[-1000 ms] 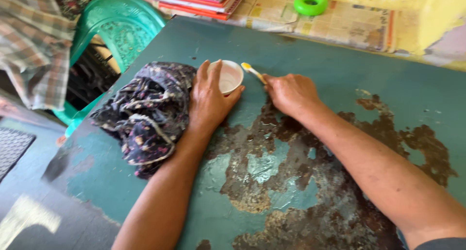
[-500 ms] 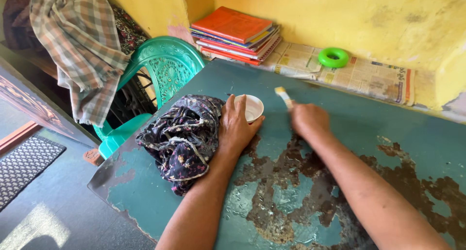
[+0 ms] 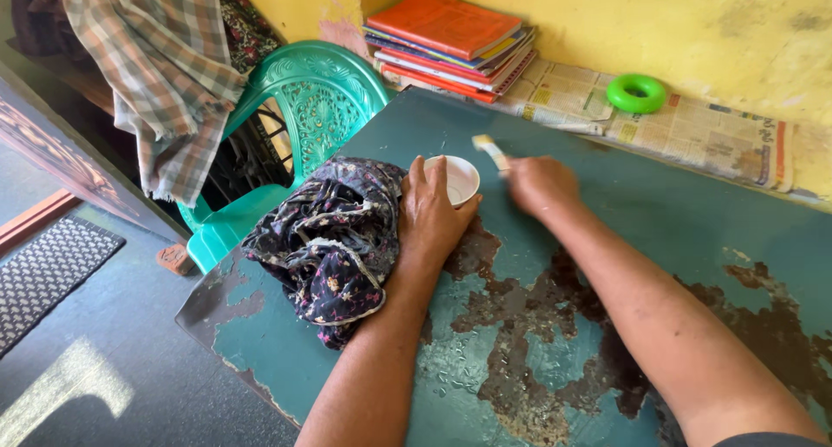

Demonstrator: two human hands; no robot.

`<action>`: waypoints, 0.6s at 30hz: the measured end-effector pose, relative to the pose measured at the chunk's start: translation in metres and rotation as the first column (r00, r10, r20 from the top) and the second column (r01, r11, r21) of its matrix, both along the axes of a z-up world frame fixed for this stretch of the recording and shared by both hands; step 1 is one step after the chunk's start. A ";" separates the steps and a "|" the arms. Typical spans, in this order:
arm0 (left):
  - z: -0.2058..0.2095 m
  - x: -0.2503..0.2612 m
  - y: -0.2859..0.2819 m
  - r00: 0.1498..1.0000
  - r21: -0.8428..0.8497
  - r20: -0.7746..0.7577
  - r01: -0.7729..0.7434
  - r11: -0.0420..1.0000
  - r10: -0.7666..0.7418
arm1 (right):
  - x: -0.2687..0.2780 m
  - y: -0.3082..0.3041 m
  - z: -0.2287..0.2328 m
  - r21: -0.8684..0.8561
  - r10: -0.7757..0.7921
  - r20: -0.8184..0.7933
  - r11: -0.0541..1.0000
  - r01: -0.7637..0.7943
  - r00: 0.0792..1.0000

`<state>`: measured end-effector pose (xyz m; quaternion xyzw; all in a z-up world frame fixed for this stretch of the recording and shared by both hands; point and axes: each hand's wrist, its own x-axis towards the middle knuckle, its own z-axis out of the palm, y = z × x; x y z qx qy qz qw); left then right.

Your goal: The person uses a toothbrush and a small cup of liquid to scrub a worn teal table surface. They repeatedly dip the brush and scrub different areas, occasionally moving a cloth aside to reach new spots.

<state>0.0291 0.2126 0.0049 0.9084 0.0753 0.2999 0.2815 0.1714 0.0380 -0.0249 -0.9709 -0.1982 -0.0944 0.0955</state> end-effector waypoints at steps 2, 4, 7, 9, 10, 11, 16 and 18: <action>-0.003 -0.001 0.005 1.000 0.001 0.008 -0.009 1.000 0.009 | -0.008 0.017 0.006 0.008 0.030 0.003 1.000 -0.030 1.000; -0.003 0.000 0.008 0.999 -0.008 0.039 -0.010 1.000 0.010 | -0.003 0.024 0.012 0.006 -0.017 -0.003 1.000 0.017 1.000; -0.003 0.001 0.010 1.000 -0.015 -0.013 0.013 1.000 -0.013 | 0.023 -0.005 0.015 -0.009 -0.173 0.012 0.985 0.173 0.985; 0.000 0.003 0.009 0.999 -0.028 -0.032 0.007 1.000 -0.008 | 0.035 -0.005 0.006 0.020 -0.192 0.029 0.981 0.192 0.981; 0.005 0.005 0.008 0.999 -0.033 -0.039 0.005 0.999 -0.007 | 0.039 -0.003 0.005 0.037 -0.203 0.040 0.979 0.202 0.978; 0.010 0.006 0.006 0.996 -0.041 -0.093 0.011 0.999 -0.015 | 0.041 0.006 0.006 -0.012 -0.183 0.003 0.983 0.183 0.983; 0.031 0.004 0.001 0.981 -0.045 -0.187 0.045 0.998 -0.052 | 0.013 0.045 0.017 0.025 0.142 -0.029 0.990 -0.142 0.989; 0.035 0.008 0.007 0.989 0.002 -0.147 0.023 1.000 -0.023 | 0.010 0.045 0.018 0.028 0.119 0.003 0.993 -0.119 0.993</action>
